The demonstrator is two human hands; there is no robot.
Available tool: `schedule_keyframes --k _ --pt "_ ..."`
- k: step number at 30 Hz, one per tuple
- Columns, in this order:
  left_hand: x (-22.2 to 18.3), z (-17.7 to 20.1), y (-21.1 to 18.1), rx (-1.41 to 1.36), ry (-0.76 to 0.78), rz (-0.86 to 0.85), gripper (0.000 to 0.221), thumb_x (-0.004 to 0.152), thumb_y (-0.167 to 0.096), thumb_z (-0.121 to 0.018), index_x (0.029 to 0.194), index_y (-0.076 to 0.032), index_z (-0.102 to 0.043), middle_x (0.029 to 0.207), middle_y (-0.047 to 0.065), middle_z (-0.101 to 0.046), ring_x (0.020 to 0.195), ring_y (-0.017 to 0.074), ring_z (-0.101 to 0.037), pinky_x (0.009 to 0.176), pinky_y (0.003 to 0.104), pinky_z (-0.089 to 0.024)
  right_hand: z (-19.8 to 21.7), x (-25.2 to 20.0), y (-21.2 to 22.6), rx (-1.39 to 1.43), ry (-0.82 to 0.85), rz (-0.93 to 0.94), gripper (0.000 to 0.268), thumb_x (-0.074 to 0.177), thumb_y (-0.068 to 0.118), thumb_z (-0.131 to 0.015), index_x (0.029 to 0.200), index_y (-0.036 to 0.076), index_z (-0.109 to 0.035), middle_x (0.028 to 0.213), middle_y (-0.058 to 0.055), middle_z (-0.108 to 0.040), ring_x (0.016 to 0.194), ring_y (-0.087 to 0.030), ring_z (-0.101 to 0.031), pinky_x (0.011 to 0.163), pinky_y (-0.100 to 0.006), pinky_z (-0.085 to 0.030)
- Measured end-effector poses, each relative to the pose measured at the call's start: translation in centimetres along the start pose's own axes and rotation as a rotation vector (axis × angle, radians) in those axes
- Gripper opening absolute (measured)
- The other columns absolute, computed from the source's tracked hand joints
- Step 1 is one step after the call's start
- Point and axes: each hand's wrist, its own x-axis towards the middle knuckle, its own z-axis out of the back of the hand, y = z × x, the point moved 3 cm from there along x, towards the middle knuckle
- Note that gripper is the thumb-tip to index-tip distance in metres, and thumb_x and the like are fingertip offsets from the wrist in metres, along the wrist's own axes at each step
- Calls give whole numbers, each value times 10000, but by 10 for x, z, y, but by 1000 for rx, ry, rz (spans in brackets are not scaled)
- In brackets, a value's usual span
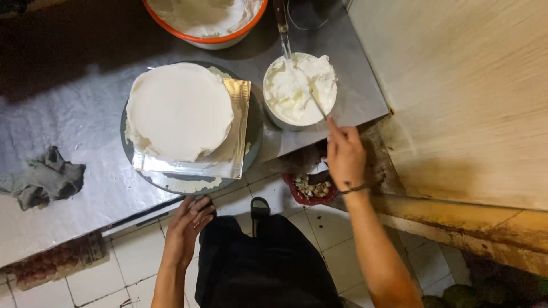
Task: Frosting a chocolate cake with white cream using a spatula on a turntable.
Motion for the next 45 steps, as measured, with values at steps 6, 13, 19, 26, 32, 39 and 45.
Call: schedule_keyframes --k 6,13,19,26,32,39,45 --pt "-3 1 9 33 -24 68 769 912 -224 -558 1601 -23 -281 1443 207 -590 1282 346 -603 1052 439 -466 25 -42 11 -339 -3 56 664 915 28 -660 1540 225 -555 1103 -150 -591 953 -335 -622 651 -424 -562" --pt "-5 -4 11 43 -40 124 728 924 -227 -545 1594 -49 -324 1436 193 -600 1286 334 -598 1046 431 -466 115 -73 11 -622 279 -41 704 825 46 -693 1494 229 -569 987 -156 -631 762 -263 -618 533 -359 -528" --pt "5 -3 19 12 31 93 718 899 -215 -577 1556 -24 -359 1448 185 -592 1272 337 -605 1053 444 -475 71 -24 -6 421 186 -508 218 1041 293 -602 1054 94 -690 741 5 -676 623 -93 -609 518 -281 -470" --pt "16 -27 6 -130 83 -86 527 943 -232 -597 1396 5 -472 1410 142 -580 1293 294 -590 1059 452 -489 12 -56 -39 547 323 -725 355 988 416 -618 989 81 -736 600 -25 -563 445 -106 -456 426 -310 -338" --pt "48 33 14 -229 -118 -235 476 1126 -280 -612 1337 133 -503 1176 224 -561 1058 338 -598 995 494 -511 50 -104 -35 332 486 -931 378 993 422 -618 1055 83 -773 610 -49 -630 461 -139 -468 439 -323 -369" --pt "16 6 -52 -227 -119 -240 689 1031 -521 -399 1567 -90 -363 1369 114 -555 1103 234 -580 1007 420 -477 32 -56 48 233 302 -481 314 985 356 -625 1224 170 -709 739 -36 -759 644 -133 -698 583 -327 -517" --pt "3 -12 -48 -153 -61 -225 772 1025 -594 -361 1606 -89 -304 1347 134 -544 1083 237 -586 1008 437 -494 13 -24 72 141 314 -419 308 1003 361 -624 1267 230 -715 767 -65 -766 681 -217 -736 643 -378 -545"
